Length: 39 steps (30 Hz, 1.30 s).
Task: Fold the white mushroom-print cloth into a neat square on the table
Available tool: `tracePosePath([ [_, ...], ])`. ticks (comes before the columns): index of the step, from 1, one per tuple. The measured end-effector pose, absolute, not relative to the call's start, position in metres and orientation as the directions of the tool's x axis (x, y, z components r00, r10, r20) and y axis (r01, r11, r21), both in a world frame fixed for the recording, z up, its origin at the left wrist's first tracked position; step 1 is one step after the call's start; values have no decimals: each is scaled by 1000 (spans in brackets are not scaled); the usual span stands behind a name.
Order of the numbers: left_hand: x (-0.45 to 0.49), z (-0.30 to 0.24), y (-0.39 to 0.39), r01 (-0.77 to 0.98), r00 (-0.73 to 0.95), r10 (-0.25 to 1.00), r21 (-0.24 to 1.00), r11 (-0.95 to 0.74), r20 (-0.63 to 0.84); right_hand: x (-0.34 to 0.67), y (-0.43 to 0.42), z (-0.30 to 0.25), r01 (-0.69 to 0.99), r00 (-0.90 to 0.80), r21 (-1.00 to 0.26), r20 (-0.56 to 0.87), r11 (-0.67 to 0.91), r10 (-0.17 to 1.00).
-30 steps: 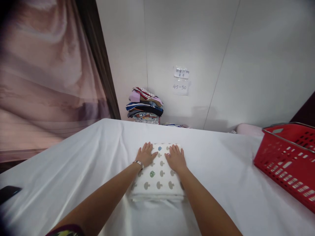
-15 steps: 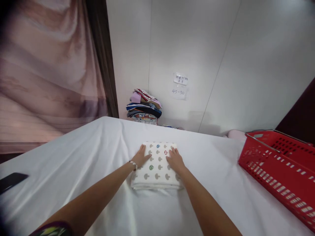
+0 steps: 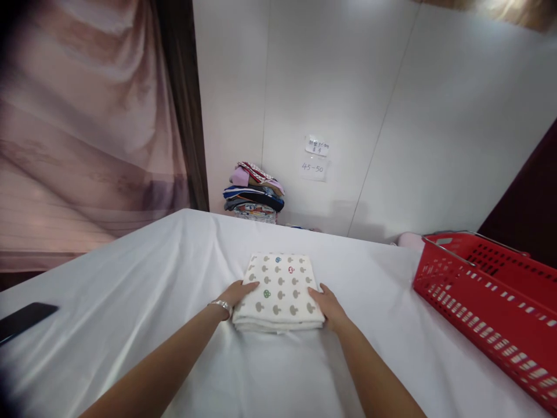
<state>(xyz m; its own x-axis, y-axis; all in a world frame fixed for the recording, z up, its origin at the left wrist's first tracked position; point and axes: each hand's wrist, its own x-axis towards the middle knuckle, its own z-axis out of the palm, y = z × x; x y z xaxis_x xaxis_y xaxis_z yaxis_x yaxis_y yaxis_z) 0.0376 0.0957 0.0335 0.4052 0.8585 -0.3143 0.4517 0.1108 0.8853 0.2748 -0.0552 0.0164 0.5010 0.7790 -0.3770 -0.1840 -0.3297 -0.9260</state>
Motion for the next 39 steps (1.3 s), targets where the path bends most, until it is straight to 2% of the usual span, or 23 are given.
tracePosePath([
  [4, 34, 29, 91, 290, 468, 798, 919, 267, -380, 273, -61, 20, -458, 204, -824, -464, -335, 862],
  [7, 34, 27, 82, 224, 504, 759, 911, 346, -412, 274, -61, 23, -548, 141, -753, -512, -364, 848],
  [12, 31, 22, 66, 207, 513, 701, 864, 458, -495, 278, -68, 30, -543, 165, -727, -584, -421, 795],
  [15, 26, 21, 64, 164, 528, 689, 855, 492, -497, 278, -81, 34, -454, 117, -797, -497, -399, 860],
  [18, 24, 23, 65, 160, 540, 685, 859, 487, -489, 276, -89, 38, -370, 134, -875, -383, -312, 914],
  [21, 24, 23, 66, 190, 526, 706, 875, 446, -474, 274, -89, 36, -418, 157, -844, -432, -337, 888],
  [25, 26, 22, 66, 217, 523, 731, 898, 384, -439, 274, -83, 30, -534, 104, -772, -465, -345, 879],
  [28, 25, 23, 63, 263, 500, 776, 922, 286, -383, 275, -80, 27, -514, 82, -769, -485, -379, 871],
  [31, 26, 32, 56, 402, 458, 843, 911, 87, -282, 281, -76, 31, -332, 178, -877, -419, -347, 890],
  [34, 32, 48, 42, 580, 442, 879, 805, -126, -180, 287, -71, 49, 37, 304, -944, -302, -328, 903],
  [35, 36, 55, 36, 612, 454, 879, 768, -188, -146, 287, -69, 57, 182, 332, -919, -277, -349, 902],
  [37, 47, 67, 22, 629, 489, 868, 723, -286, -83, 282, -68, 77, 480, 358, -792, -216, -377, 908],
  [39, 57, 76, 7, 614, 519, 854, 712, -340, -40, 269, -71, 95, 754, 343, -562, -104, -340, 934],
])
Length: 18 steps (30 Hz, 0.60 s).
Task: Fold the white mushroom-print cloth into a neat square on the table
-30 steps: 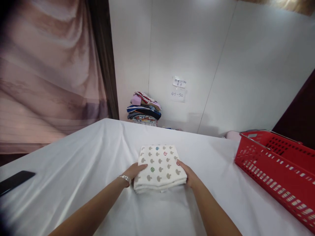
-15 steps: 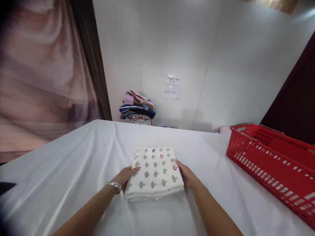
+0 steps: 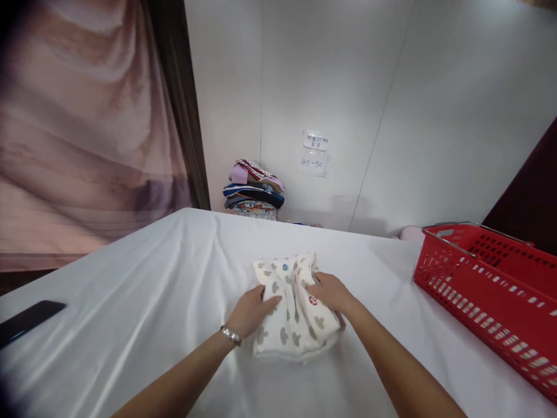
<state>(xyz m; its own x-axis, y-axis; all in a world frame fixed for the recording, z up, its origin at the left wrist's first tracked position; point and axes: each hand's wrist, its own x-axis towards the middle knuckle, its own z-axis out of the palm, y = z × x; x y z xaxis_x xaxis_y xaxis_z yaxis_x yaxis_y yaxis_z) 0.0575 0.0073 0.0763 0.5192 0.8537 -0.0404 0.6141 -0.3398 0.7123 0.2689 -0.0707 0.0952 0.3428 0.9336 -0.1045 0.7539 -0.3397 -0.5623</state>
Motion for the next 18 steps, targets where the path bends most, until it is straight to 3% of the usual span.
tracePosePath([
  [3, 70, 79, -13, 554, 569, 822, 735, -391, 10, 240, -81, 112, 951, 270, -155, -6, -268, 963],
  [6, 75, 69, -27, 458, 623, 782, 815, -354, -10, 213, -95, 117, 976, 209, 60, -7, -208, 978],
  [11, 73, 46, -37, 282, 711, 694, 949, -139, -109, 191, -110, 112, 978, 151, 147, -32, -145, 988],
  [18, 66, 38, -44, 229, 702, 693, 973, 3, -167, 182, -117, 107, 987, 100, 129, 9, -100, 995],
])
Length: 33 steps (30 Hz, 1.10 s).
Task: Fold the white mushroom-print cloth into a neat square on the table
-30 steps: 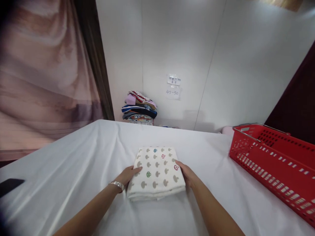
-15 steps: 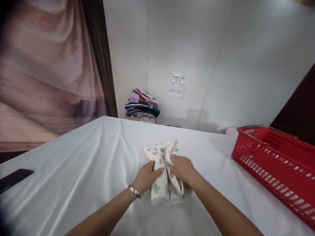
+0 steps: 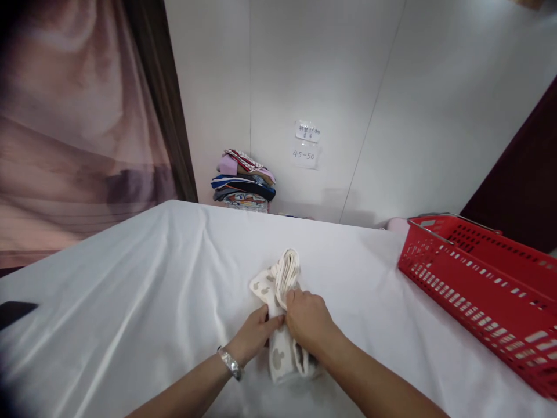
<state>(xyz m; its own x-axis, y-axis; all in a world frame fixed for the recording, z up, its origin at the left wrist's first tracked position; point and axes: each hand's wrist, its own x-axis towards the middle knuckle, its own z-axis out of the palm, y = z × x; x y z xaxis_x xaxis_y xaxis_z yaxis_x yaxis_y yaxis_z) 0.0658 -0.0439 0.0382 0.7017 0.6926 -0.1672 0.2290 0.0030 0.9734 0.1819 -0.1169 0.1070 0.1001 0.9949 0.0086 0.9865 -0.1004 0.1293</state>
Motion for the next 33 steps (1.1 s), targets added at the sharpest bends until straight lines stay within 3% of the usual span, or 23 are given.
tracePosePath([
  [3, 56, 47, -41, 244, 692, 715, 964, -102, -100, 192, -121, 113, 994, 110, 2, 61, -110, 992],
  [7, 44, 74, -27, 304, 655, 755, 913, -272, 7, 215, -124, 122, 928, 252, -327, 192, -180, 948],
  [10, 44, 90, -20, 410, 627, 777, 825, -389, 55, 227, -119, 116, 821, 372, -526, 196, -222, 907],
  [13, 52, 92, -22, 517, 620, 782, 718, -465, 61, 229, -110, 97, 796, 389, -553, 154, -247, 908],
  [16, 59, 86, -28, 496, 625, 778, 733, -464, 69, 228, -103, 80, 806, 390, -529, 135, -266, 911],
  [19, 62, 78, -33, 386, 595, 799, 839, -384, 91, 230, -101, 76, 815, 373, -524, 144, -249, 917],
  [24, 70, 72, -40, 131, 633, 774, 988, -77, -24, 236, -106, 84, 809, 305, -548, 86, -211, 948],
  [29, 77, 68, -42, 3, 671, 718, 970, 244, -183, 245, -111, 101, 699, 268, -655, -133, -288, 954],
  [33, 88, 51, -31, -29, 734, 617, 894, 448, -285, 252, -107, 120, 781, 273, -502, -261, -372, 926],
])
